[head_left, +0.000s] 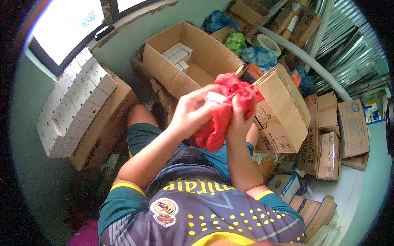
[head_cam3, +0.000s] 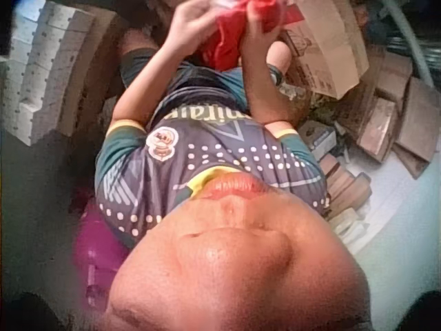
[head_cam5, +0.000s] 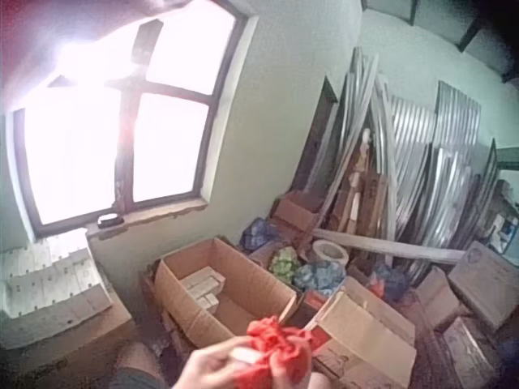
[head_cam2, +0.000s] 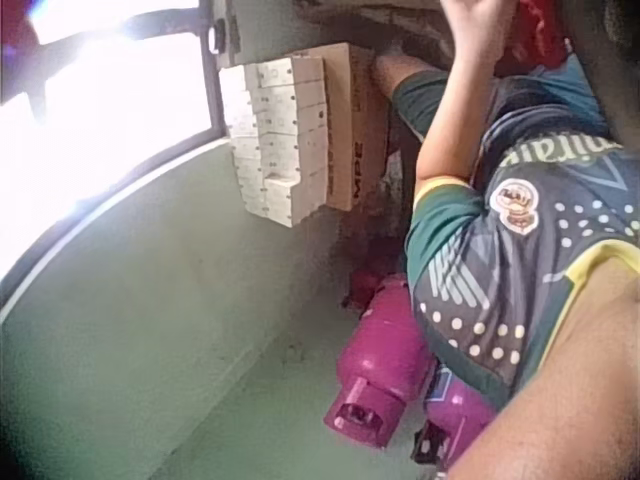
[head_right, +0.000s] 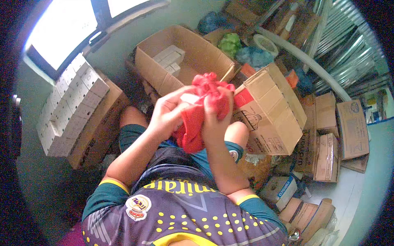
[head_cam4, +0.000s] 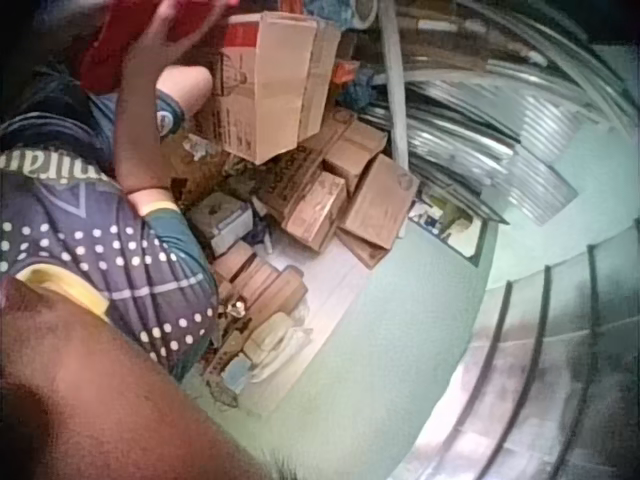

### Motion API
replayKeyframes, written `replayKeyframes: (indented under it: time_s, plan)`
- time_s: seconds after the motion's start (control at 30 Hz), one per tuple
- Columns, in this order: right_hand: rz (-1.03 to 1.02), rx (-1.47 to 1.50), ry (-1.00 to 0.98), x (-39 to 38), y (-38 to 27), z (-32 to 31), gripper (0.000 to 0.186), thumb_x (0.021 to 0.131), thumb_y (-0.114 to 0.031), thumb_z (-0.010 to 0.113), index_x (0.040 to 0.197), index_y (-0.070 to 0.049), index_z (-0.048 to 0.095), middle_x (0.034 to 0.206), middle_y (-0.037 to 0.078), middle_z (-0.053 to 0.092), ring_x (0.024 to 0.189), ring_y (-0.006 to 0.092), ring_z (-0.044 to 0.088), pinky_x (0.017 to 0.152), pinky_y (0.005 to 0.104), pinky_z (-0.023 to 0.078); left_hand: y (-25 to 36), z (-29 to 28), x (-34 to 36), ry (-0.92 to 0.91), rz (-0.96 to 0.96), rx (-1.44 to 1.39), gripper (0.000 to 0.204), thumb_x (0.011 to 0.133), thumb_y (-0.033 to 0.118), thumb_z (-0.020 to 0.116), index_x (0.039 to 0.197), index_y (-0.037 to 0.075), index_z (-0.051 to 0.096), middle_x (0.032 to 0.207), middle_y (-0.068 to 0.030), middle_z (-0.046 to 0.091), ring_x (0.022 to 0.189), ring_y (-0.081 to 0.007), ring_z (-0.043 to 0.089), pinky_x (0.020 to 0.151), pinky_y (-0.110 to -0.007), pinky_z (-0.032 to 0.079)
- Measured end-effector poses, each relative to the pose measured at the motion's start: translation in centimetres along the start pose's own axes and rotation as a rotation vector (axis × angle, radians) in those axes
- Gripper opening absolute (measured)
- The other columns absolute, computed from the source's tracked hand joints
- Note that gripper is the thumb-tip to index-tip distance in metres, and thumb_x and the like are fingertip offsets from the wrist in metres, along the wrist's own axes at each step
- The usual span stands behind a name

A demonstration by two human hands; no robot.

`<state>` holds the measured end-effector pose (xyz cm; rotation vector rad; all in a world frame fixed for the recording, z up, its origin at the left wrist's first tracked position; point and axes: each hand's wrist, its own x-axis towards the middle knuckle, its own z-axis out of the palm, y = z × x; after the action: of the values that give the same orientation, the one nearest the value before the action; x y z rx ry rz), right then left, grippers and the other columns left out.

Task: Clean electrical socket or switch plates using a red cloth.

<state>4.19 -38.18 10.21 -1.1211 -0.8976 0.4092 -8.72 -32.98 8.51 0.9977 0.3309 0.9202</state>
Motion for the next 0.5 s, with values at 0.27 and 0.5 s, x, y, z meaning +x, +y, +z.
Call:
replayKeyframes:
  time_s: [0.27, 0.5]
  plan:
    - [-0.402, -0.462, -0.379, -1.3, 0.9, 1.0, 0.078, 0.085, -0.022, 0.071, 0.153, -0.003, 0.039, 0.151, 0.029, 0.039, 0.144, 0.0460, 0.032, 0.119, 0.0519, 0.023, 1.9, 0.0, 0.4, 0.310, 0.216, -0.182, 0.046, 0.108, 0.032, 0.047, 0.126, -0.008, 0.063, 0.109, -0.0102, 0.072, 0.097, -0.0140, 0.066, 0.089, -0.028, 0.051]
    - [-0.403, -0.472, -0.314, -0.2, 1.4, 2.4, 0.054, 0.084, -0.029, 0.075, 0.130, -0.005, 0.059, 0.133, 0.022, 0.055, 0.127, 0.0417, 0.049, 0.110, 0.0496, 0.034, 0.8, -0.7, -0.8, 0.387, 0.228, 0.264, 0.039, 0.107, 0.026, 0.050, 0.086, -0.002, 0.069, 0.067, -0.0035, 0.062, 0.059, -0.0090, 0.050, 0.057, -0.030, 0.044]
